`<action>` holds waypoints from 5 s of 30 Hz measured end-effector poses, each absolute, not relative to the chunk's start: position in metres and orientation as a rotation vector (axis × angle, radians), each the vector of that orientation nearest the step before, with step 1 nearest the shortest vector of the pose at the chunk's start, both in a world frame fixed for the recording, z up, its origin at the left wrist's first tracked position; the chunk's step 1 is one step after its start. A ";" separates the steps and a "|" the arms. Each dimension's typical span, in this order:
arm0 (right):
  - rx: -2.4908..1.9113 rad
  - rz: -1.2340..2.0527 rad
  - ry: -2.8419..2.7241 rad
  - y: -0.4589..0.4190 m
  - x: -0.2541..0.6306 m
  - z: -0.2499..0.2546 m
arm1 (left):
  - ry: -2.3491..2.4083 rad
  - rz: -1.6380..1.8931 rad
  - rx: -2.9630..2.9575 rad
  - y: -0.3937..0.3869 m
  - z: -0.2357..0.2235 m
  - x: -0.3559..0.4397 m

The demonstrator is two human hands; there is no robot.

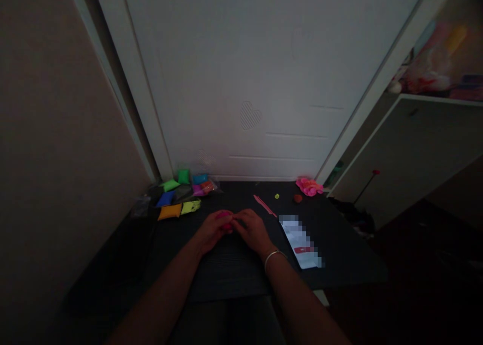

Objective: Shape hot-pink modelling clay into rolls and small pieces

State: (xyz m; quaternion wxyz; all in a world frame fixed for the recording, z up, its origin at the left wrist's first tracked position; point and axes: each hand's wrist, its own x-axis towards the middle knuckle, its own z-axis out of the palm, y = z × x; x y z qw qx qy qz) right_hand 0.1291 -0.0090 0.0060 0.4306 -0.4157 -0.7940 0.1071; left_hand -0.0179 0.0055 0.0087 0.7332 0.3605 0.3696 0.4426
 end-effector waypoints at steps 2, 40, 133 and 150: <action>-1.028 0.284 -1.964 -0.009 0.129 0.006 | 0.795 0.994 0.752 0.006 0.008 -0.018; -1.096 0.139 -2.077 -0.011 0.130 0.006 | 0.862 1.046 0.744 0.009 0.008 -0.019; -1.062 0.888 -1.299 -0.002 0.129 0.002 | 1.469 1.204 1.917 0.013 -0.012 -0.018; -1.060 0.926 -1.235 -0.002 0.129 0.003 | 1.883 0.953 2.215 0.011 -0.008 -0.020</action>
